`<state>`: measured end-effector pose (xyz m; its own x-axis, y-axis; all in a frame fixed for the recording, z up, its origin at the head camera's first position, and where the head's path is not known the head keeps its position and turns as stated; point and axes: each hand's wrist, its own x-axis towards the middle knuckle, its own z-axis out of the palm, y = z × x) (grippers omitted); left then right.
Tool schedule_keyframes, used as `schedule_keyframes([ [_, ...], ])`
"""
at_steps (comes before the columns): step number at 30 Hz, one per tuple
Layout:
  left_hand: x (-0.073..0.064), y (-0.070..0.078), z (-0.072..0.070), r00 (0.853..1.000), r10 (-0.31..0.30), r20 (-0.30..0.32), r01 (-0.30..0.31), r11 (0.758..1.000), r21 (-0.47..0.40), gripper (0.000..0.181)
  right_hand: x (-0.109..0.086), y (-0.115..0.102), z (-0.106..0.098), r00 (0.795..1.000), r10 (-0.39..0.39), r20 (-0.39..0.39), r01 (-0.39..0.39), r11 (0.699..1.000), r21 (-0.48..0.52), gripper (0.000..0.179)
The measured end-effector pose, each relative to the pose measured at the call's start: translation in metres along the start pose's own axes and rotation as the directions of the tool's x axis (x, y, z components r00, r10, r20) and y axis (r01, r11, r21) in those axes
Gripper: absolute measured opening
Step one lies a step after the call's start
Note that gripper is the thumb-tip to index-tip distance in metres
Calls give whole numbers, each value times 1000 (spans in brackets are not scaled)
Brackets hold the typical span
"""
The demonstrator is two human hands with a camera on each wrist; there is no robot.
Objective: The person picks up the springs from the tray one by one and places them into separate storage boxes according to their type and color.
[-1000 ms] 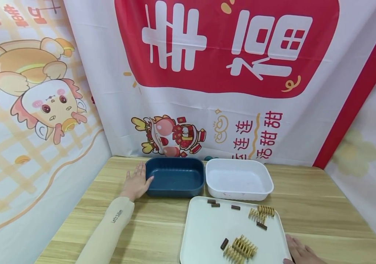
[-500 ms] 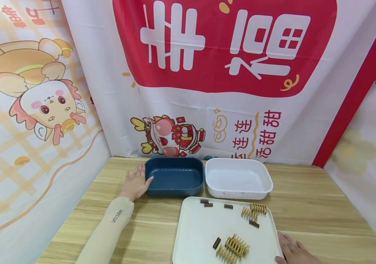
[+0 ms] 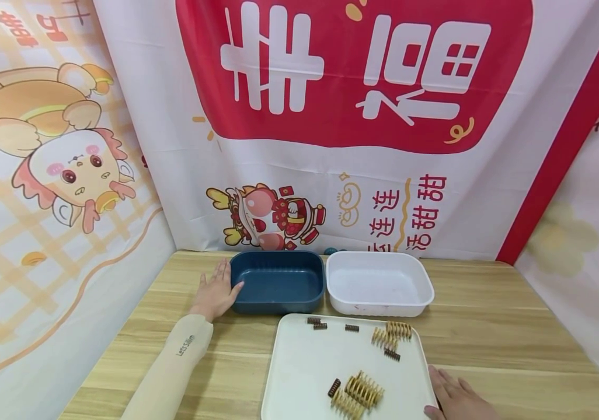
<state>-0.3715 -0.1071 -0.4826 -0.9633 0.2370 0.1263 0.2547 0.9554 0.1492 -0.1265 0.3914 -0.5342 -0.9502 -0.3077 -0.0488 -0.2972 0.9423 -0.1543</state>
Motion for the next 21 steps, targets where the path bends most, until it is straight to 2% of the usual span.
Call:
schedule_keyframes([
  [4, 0, -1, 0, 1000, -4, 9, 4, 1000, 4, 74, 4, -6, 1, 1000, -5, -12, 4, 999, -38, 77],
  [8, 0, -2, 1, 1000, -10, 16, 9, 1000, 5, 73, 6, -10, 5, 997, -50, -63, 45, 996, -81, 76],
  [13, 1, -1, 0, 1000, -12, 23, 12, 1000, 9, 73, 8, -12, 12, 985, -105, -138, 88, 988, -124, 89],
  [15, 0, -1, -1, 1000, -15, 19, 14, 1000, 11, 73, 9, -14, 11, 981, -118, -157, 94, 984, -152, 88],
  [18, 0, 0, -2, 1000, -17, 11, 16, 1000, 22, 72, 14, -21, -2, 977, -92, -191, 65, 988, -142, 72],
  [21, 0, -1, 0, 1000, -19, 2, 18, 999, 33, 72, 23, -34, -31, 975, 30, -220, -40, 998, -42, 46],
])
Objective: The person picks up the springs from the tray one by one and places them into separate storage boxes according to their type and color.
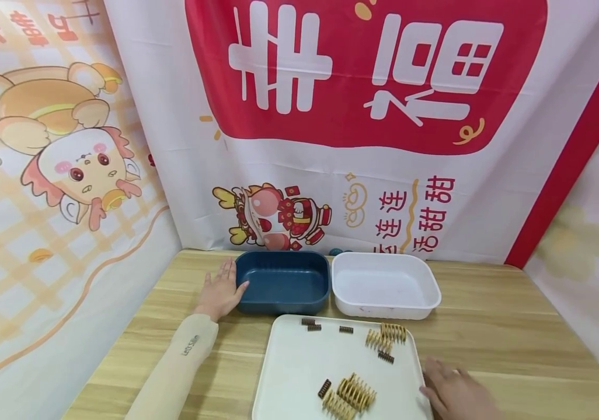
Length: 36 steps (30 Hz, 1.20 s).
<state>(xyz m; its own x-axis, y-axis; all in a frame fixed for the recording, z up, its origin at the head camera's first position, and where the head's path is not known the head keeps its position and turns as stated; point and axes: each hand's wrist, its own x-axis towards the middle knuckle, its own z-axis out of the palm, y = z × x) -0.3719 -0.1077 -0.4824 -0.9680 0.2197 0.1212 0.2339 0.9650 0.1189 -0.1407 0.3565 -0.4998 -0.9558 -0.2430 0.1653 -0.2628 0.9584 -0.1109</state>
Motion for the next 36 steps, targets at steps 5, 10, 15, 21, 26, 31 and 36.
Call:
schedule_keyframes([
  [5, 2, 3, 2, 1000, -6, -13, 6, 1000, 0, 73, 34, -17, -36, 988, -4, -155, 15, 997, 70, 24],
  [10, 0, 4, 3, 1000, -4, -20, 3, 999, -41, 73, 71, -30, -40, 981, -131, -146, 144, 986, 88, 16],
  [15, 0, 4, 7, 1000, -11, -13, 10, 997, -82, 72, 95, -40, -28, 988, -153, -24, 155, 976, 154, 15],
  [21, -1, 4, 9, 1000, -14, -20, 12, 997, -82, 71, 104, -44, -11, 986, -164, -2, 164, 982, 91, 14],
  [26, -1, 2, 8, 1000, -10, -12, 10, 998, -62, 72, 104, -46, -2, 983, -175, -56, 177, 983, 40, 18],
  [31, -1, 0, 6, 1000, -7, -9, 6, 999, -48, 71, 106, -51, 0, 989, -138, -56, 139, 990, 4, 20],
  [36, -2, 1, 2, 1000, -7, -10, 6, 998, -61, 72, 108, -57, 2, 991, -127, -49, 125, 991, -43, 18],
])
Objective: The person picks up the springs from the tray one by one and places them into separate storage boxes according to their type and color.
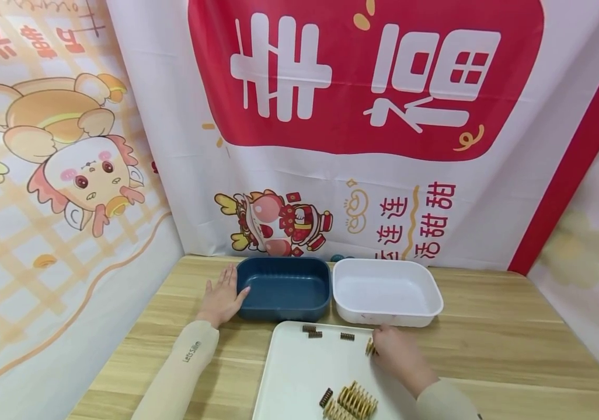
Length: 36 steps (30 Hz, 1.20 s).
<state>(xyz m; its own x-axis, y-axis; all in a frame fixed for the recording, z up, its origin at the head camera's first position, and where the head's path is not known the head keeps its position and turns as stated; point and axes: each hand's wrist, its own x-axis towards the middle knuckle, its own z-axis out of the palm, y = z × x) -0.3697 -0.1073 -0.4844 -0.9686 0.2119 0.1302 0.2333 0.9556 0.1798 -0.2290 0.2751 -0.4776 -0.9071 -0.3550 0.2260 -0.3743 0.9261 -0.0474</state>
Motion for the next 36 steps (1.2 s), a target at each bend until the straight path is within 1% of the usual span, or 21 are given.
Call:
schedule_keyframes([
  [7, -1, 0, -1, 1000, -1, -6, 1, 1000, 3, 71, 1, -3, 8, 999, -30, -31, 29, 998, -53, 16],
  [13, 0, 0, -2, 1000, 2, -12, -2, 1000, 5, 72, 2, -3, 9, 998, -35, -49, 33, 998, -50, 18],
  [18, 0, 0, -2, 1000, -1, -11, 1, 1000, 13, 72, 3, -4, 9, 998, -38, -46, 36, 998, -51, 17],
  [23, 0, -1, -1, 1000, -5, -3, 5, 1000, 11, 71, 4, -5, 9, 999, -34, -28, 33, 999, -31, 17],
  [27, 1, -1, 0, 1000, -10, 13, 10, 1000, 15, 73, 5, -3, 9, 1000, -7, 10, 7, 1000, -3, 18],
  [30, 1, 0, 0, 1000, -5, 9, 5, 1000, 6, 73, 5, 0, 8, 999, 5, 37, -6, 999, 38, 19],
  [32, 0, 0, -1, 1000, -6, 8, 6, 1000, 3, 72, 5, 2, 7, 999, 0, 49, -3, 998, 60, 20],
  [36, 0, 1, -1, 1000, -7, 4, 7, 1000, -3, 72, 4, 4, 5, 998, -26, 49, 21, 995, 97, 22],
])
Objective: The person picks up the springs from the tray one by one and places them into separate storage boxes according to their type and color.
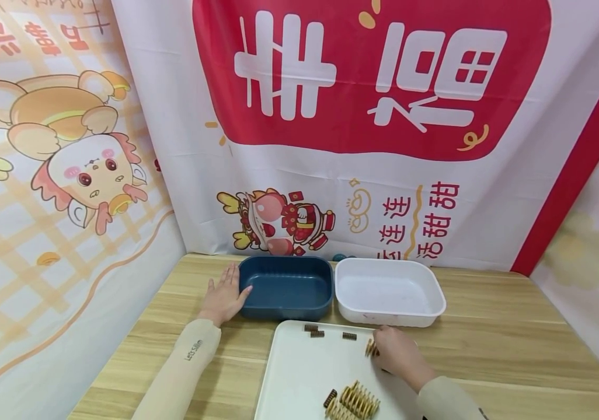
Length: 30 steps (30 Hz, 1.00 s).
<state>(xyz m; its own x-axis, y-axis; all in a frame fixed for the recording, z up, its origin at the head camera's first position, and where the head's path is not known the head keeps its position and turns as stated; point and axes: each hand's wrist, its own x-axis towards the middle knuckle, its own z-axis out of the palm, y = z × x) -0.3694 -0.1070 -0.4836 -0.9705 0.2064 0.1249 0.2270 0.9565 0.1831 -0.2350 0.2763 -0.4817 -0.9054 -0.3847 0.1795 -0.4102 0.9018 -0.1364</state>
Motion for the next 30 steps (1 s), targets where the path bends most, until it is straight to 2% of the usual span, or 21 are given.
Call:
schedule_keyframes([
  [3, 0, 1, -1, 1000, 0, -2, 0, 1000, 8, 73, 0, 0, -3, 1000, -13, -8, 13, 1000, 25, 23],
  [9, -1, 2, 0, 1000, 0, -11, 0, 1000, 3, 73, 2, -1, -11, 999, 28, 27, -32, 989, 144, 19],
  [12, 0, 1, 1, 1000, -3, -14, 2, 1000, -2, 73, 4, 1, -14, 998, 9, 54, -21, 973, 231, 12],
  [15, 0, 0, 2, 1000, 0, -19, 0, 1000, 0, 73, 6, 3, -18, 996, -18, 93, -14, 942, 336, 12],
  [20, 1, -1, 3, 1000, 2, -17, -1, 1000, 15, 73, 9, 6, -22, 992, -65, 106, 2, 860, 511, 16],
  [23, 1, -2, 4, 1000, 7, -19, -6, 1000, 24, 73, 11, 5, -24, 990, -67, 123, -20, 803, 595, 17],
  [26, 2, -2, 5, 1000, 10, -22, -9, 1000, 29, 72, 12, 4, -27, 982, -40, 187, -102, 718, 688, 18],
  [30, 2, -1, 4, 1000, 10, -22, -10, 1000, 18, 72, 13, 4, -30, 958, -13, 287, -228, 575, 786, 22],
])
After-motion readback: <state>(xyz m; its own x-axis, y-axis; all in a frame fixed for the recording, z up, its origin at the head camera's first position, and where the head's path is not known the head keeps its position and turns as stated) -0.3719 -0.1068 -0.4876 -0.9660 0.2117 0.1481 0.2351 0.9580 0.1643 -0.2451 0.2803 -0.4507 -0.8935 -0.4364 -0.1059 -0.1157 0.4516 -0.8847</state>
